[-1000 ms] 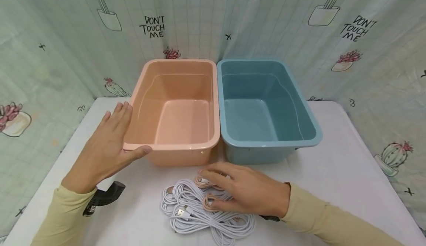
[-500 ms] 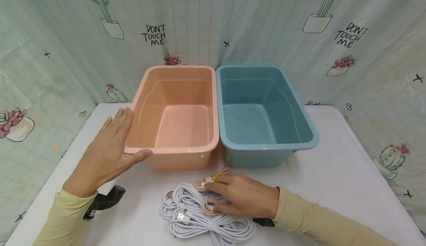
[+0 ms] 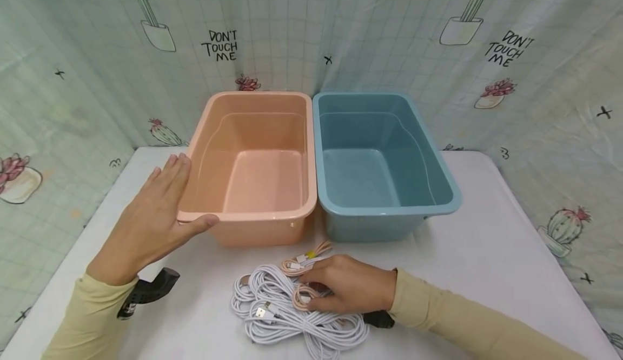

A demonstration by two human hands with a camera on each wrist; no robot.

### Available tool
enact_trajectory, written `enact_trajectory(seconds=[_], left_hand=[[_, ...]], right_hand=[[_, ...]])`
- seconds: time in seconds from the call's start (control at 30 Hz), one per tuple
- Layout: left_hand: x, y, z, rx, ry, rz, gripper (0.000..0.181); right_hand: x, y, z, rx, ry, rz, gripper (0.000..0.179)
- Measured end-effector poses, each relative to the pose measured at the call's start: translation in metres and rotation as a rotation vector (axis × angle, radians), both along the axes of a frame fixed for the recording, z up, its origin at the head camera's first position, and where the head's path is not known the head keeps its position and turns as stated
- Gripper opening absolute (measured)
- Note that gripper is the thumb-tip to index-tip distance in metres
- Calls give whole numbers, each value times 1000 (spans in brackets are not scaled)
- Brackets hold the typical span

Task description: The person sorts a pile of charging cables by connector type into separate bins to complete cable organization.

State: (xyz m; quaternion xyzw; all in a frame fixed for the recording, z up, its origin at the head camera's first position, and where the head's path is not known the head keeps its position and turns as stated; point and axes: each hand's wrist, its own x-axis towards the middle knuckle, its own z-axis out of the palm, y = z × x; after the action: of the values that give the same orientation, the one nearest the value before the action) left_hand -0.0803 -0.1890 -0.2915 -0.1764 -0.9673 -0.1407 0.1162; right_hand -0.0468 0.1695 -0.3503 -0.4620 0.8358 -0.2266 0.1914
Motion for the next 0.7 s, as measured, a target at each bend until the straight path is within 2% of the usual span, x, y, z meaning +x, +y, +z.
enact_trajectory(seconds=[0.1, 0.27, 0.5, 0.7], left_hand=[[-2, -1, 3, 4, -4, 2, 113], [-4, -2, 8, -2, -3, 5, 113], [-2, -2, 6, 11, -26, 9, 113], [-1, -1, 3, 20, -31, 13, 113]], right_hand=[[-3, -2, 0, -23, -52, -15, 41], [-5, -6, 1, -58, -90, -31, 36], [-3, -5, 4, -59, -167, -41, 40], [-4, -2, 5, -80, -219, -40, 34]])
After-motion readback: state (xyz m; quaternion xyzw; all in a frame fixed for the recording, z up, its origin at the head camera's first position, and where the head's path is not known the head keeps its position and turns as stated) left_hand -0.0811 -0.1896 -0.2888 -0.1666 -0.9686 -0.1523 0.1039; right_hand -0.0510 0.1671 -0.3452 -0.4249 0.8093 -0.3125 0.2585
